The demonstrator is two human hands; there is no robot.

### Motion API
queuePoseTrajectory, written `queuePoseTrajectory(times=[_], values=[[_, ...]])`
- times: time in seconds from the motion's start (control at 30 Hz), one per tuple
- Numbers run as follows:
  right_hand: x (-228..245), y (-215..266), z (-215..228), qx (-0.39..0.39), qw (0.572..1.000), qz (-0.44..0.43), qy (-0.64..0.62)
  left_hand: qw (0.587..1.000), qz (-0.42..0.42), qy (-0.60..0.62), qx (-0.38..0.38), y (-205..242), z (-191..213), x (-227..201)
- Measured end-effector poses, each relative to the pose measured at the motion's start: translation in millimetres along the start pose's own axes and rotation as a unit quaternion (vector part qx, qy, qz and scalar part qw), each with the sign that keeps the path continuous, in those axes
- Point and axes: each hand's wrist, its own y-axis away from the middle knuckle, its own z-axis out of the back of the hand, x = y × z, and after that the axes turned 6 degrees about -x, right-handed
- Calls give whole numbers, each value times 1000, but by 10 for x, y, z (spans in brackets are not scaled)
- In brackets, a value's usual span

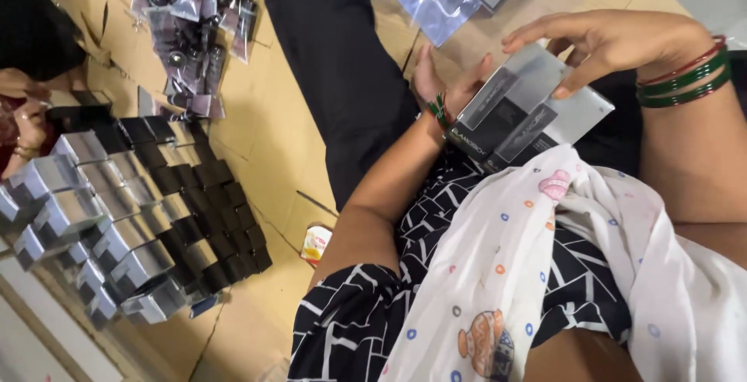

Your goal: The person sits on the floor and packs small rectangular boxes into clear plastic bags. They place the boxes into the bags, fold the tops, and use a tape dispenser to seal them. The person handles the boxes and bags by hand, working in a repetitive cycle.

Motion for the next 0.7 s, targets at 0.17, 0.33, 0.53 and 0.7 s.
queuePoseTrajectory(times=[0.17, 0.33, 0.53, 0.7], values=[[-140, -25, 39, -5, 999, 37, -29, 989, 71, 133, 4, 175, -64, 292], [-465, -98, 48, -63, 955, 94, -273, 947, 148, 231, 169, 13, 50, 120], [-674, -132, -192, -238, 899, 154, -334, 936, 74, 284, 194, -232, 146, -369], [-442, -290, -744, -348, 877, 157, -291, 938, 6, 306, 163, -505, 306, -457]])
